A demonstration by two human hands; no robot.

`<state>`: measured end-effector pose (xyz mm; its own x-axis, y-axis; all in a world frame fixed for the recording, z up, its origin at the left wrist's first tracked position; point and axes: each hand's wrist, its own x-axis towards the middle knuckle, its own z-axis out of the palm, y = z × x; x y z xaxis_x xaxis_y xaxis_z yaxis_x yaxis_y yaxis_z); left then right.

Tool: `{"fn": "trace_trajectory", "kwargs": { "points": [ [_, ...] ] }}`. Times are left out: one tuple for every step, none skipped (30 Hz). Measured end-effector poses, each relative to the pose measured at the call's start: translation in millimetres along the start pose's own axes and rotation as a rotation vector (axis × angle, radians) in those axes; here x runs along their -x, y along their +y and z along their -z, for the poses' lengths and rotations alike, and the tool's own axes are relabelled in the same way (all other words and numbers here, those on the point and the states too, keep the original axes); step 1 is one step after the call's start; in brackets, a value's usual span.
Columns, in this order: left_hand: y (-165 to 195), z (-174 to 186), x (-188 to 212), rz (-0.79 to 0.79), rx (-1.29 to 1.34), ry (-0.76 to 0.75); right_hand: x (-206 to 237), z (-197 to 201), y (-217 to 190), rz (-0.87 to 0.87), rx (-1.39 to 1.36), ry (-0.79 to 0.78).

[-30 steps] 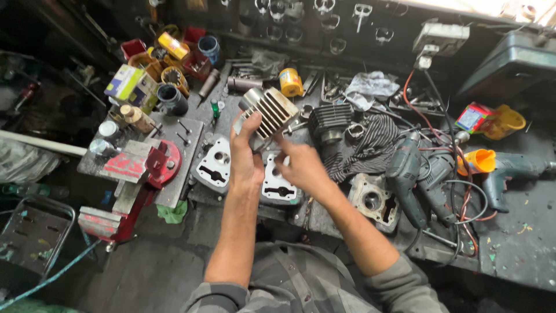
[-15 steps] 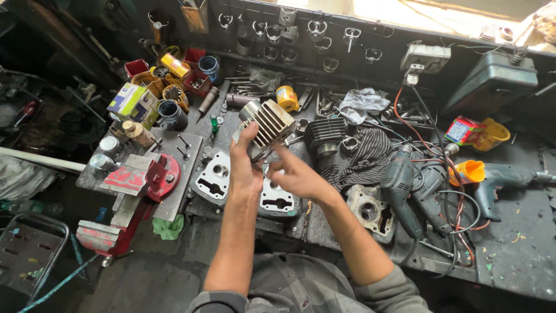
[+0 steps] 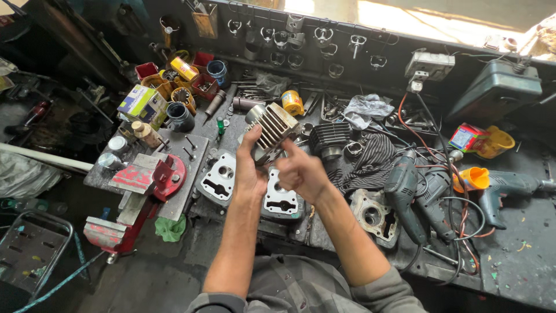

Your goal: The person wipes a motorcycle engine cylinder and piston with a cloth, turning the parts over to clean all sides, then wipes the cylinder head and a small metal piston component, placing the cleaned parts on the workbench.

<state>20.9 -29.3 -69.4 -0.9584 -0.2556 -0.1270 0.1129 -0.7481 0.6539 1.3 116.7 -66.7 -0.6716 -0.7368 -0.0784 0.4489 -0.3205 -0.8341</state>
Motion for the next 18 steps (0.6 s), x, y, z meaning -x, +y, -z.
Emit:
{"fn": "trace_trajectory", "kwargs": {
  "points": [
    [0,1,0,-0.012,0.008,-0.015,-1,0,-1,0.005,-0.246,-0.120],
    [0,3,1,-0.021,0.015,-0.027,-2,0,-1,0.009,-0.495,-0.236],
    [-1,3,1,-0.009,0.044,-0.010,-4,0,1,-0.027,-0.274,-0.127],
    [0,5,1,0.002,0.075,0.004,-7,1,4,-0.062,-0.049,-0.021],
    [0,5,1,0.015,0.101,0.014,-11,3,8,-0.091,0.174,0.088],
    [1,6,1,0.006,0.077,0.008,-14,5,13,0.065,0.687,0.201],
    [3,7,2,-0.007,0.054,0.005,-18,8,18,0.226,1.201,0.305],
    [5,7,2,-0.018,0.032,0.005,-21,12,23,0.391,1.712,0.404],
    [6,7,3,-0.025,0.009,0.022,-26,17,28,0.372,1.680,0.396],
    [9,8,4,-0.035,-0.015,0.035,-30,21,31,0.359,1.648,0.390],
    [11,8,4,-0.046,-0.037,0.048,-33,26,34,0.347,1.618,0.382],
    [12,8,5,-0.055,-0.034,0.024,-35,31,37,0.285,1.413,0.314],
    [14,8,6,-0.064,-0.031,0.001,-36,34,39,0.223,1.209,0.244],
    [15,8,6,-0.074,-0.030,-0.023,-37,35,40,0.163,1.002,0.177],
    [17,9,6,-0.073,-0.016,-0.016,-36,36,42,0.103,0.793,0.110],
    [17,10,6,-0.071,0.000,-0.003,-35,34,43,0.037,0.582,0.044],
    [18,11,6,-0.068,0.017,0.014,-34,32,43,-0.031,0.370,-0.022],
    [18,12,6,-0.069,0.016,0.031,-32,28,44,0.054,0.788,0.092]
  ]
}}
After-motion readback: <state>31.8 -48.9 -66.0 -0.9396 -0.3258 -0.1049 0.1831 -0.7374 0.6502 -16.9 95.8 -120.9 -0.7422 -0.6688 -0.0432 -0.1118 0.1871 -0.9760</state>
